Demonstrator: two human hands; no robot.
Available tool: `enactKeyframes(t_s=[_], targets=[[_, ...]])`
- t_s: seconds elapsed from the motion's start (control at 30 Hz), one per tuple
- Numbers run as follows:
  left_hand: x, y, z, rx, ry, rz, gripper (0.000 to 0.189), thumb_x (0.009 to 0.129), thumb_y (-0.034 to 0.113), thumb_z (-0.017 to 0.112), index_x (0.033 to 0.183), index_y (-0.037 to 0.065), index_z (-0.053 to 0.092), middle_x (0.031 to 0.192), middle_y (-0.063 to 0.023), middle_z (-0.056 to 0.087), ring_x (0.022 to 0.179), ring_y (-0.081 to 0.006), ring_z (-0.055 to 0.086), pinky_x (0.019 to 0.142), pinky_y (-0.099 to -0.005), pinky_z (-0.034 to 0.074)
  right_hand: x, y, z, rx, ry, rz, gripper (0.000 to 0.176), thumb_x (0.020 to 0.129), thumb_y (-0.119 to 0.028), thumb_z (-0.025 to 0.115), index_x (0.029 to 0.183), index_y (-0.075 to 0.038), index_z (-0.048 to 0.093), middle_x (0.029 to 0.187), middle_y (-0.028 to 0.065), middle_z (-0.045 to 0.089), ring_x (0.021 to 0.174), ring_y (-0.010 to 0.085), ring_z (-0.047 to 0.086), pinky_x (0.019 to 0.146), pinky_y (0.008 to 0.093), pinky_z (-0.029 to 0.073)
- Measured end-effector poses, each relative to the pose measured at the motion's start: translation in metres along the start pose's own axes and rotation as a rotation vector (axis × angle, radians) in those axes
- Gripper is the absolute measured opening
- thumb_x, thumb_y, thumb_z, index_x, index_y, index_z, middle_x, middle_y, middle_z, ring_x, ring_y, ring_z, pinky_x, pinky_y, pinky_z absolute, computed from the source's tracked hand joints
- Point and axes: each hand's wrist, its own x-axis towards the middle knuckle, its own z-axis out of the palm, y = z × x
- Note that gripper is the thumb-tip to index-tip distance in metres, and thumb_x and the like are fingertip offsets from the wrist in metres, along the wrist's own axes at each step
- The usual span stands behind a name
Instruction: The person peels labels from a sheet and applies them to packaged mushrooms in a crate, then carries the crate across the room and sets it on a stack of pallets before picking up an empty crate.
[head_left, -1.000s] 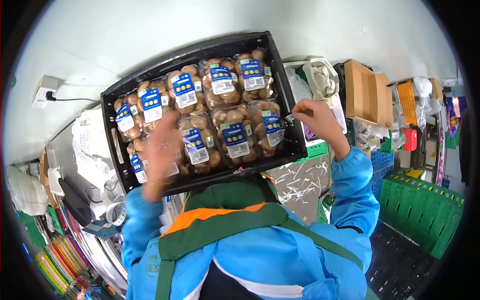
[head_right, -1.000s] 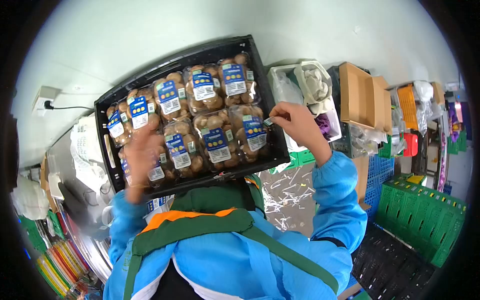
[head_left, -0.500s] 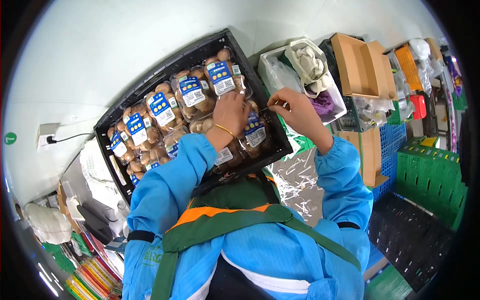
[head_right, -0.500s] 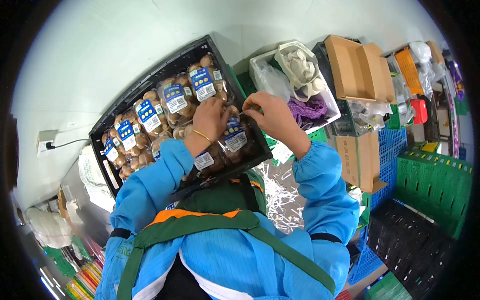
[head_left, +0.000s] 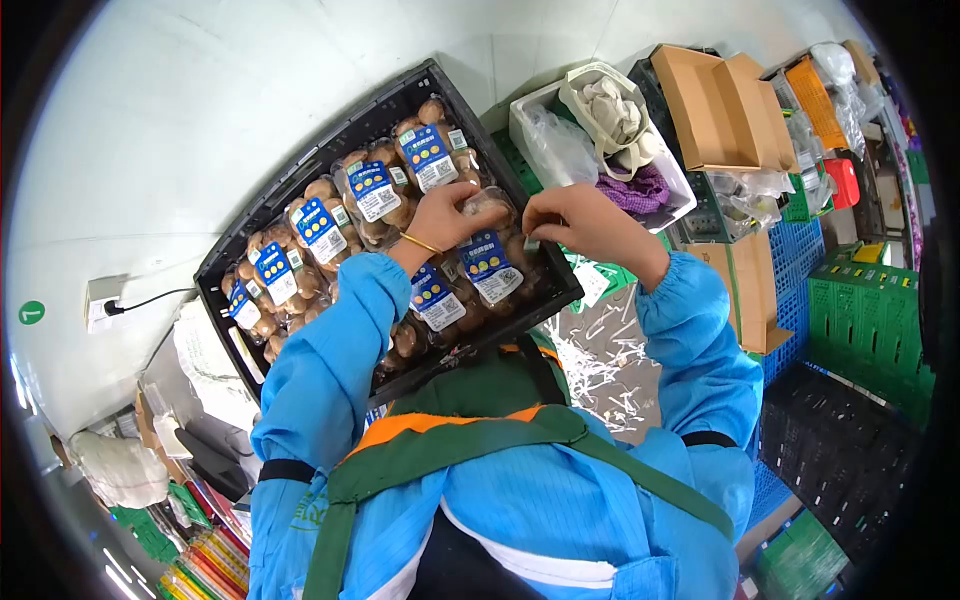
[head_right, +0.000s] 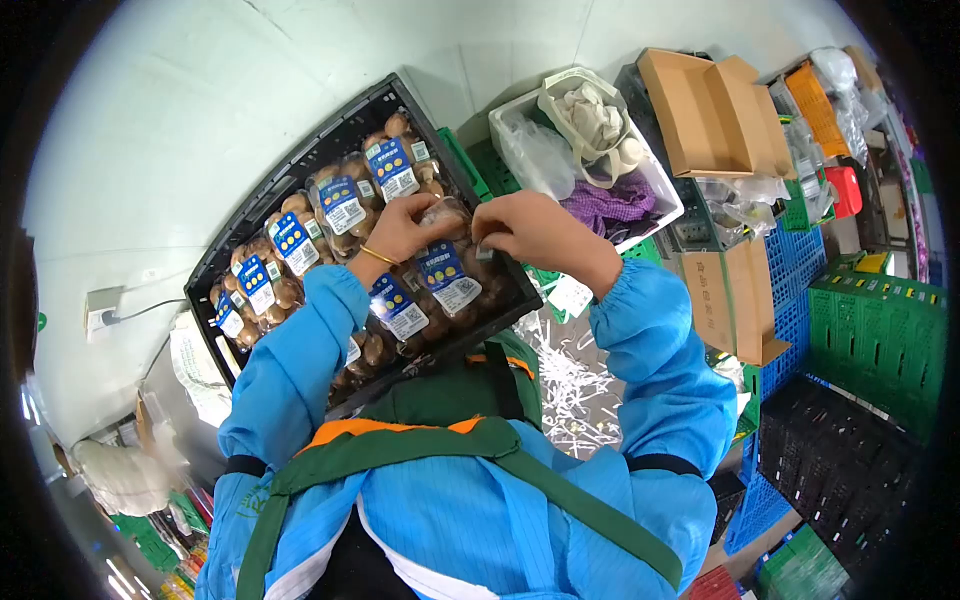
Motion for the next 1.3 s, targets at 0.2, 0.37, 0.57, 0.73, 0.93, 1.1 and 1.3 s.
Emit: enactKeyframes(t_s=[0.2, 0.37, 0.57, 0.73, 0.93, 1.1, 1.3], targets=[[0.002, -0.006, -0.001, -0.078, -0.019, 0.061, 0.039, 0.073, 0.034, 0.075, 0.09, 0.0, 0.067, 0.071, -0.0089, 0.064, 0.065, -0.012, 0.058, 0.062, -0.0282, 0.048, 0.015, 0.0, 0.015, -0.339, -0.162, -0.089, 0.009, 0.074, -0.009, 0.063, 0.082, -0.005, 0.062, 0.08, 0.0104, 0.063, 0.08, 0.0315, 0.06, 0.069, 0.0408, 0.046], [0.0, -0.004, -0.003, -0.069, -0.048, 0.058, 0.029, 0.079, 0.023, 0.071, 0.091, -0.002, 0.064, 0.075, -0.002, 0.061, 0.071, -0.006, 0.052, 0.064, -0.0264, 0.046, 0.022, 0.007, 0.041, -0.643, -0.012, -0.1, 0.012, 0.074, -0.014, 0.065, 0.086, -0.01, 0.063, 0.081, 0.0073, 0.062, 0.08, 0.0294, 0.06, 0.067, 0.0422, 0.047], [0.003, -0.007, -0.001, 0.054, -0.025, 0.079, 0.034, 0.08, 0.033, 0.068, 0.091, 0.001, 0.065, 0.077, -0.0077, 0.064, 0.071, -0.0117, 0.058, 0.066, -0.0284, 0.047, -0.005, 0.008, 0.058, -0.793, 0.149, -0.283, 0.008, 0.073, -0.009, 0.055, 0.08, -0.009, 0.057, 0.079, 0.0037, 0.055, 0.085, 0.0235, 0.054, 0.075, 0.0377, 0.044], [-0.009, 0.015, 0.004, 0.308, 0.219, 0.212, 0.036, 0.078, 0.038, 0.065, 0.096, 0.007, 0.066, 0.094, -0.0133, 0.065, 0.091, -0.0333, 0.061, 0.081, -0.0418, 0.049, -0.009, -0.005, 0.069, -0.78, 0.255, -0.27, 0.026, 0.068, -0.003, 0.059, 0.095, -0.004, 0.062, 0.105, 0.0081, 0.061, 0.1, 0.0272, 0.056, 0.086, 0.0388, 0.043], [-0.131, 0.033, -0.007, 0.001, 0.534, 0.386, 0.034, 0.077, 0.022, 0.07, 0.104, 0.005, 0.06, 0.107, -0.0142, 0.059, 0.1, -0.0339, 0.056, 0.083, -0.0413, 0.047, -0.002, -0.04, 0.083, -0.232, 0.216, -0.037, 0.016, 0.085, -0.002, 0.057, 0.1, 0.003, 0.062, 0.096, 0.0145, 0.064, 0.088, 0.0267, 0.062, 0.078, 0.031, 0.048], [-0.281, -0.025, -0.066, -0.149, 0.844, -0.161, 0.017, 0.076, 0.016, 0.073, 0.086, 0.003, 0.067, 0.079, -0.0093, 0.065, 0.067, -0.0236, 0.064, 0.06, -0.0309, 0.05, 0.04, -0.087, 0.135, 0.247, -0.066, 0.162, 0.018, 0.09, -0.007, 0.057, 0.104, 0.002, 0.063, 0.092, 0.0069, 0.066, 0.081, 0.0113, 0.061, 0.072, 0.0224, 0.048], [-0.374, -0.093, -0.096, 0.061, 0.763, -0.559, 0.017, 0.076, 0.017, 0.07, 0.087, 0.005, 0.067, 0.071, -0.0108, 0.064, 0.065, -0.0251, 0.064, 0.061, -0.0327, 0.05, 0.122, -0.177, 0.283, 0.619, -0.61, 0.013, 0.021, 0.092, -0.011, 0.057, 0.105, 0.006, 0.059, 0.092, 0.0088, 0.065, 0.081, 0.0125, 0.063, 0.07, 0.024, 0.051]])
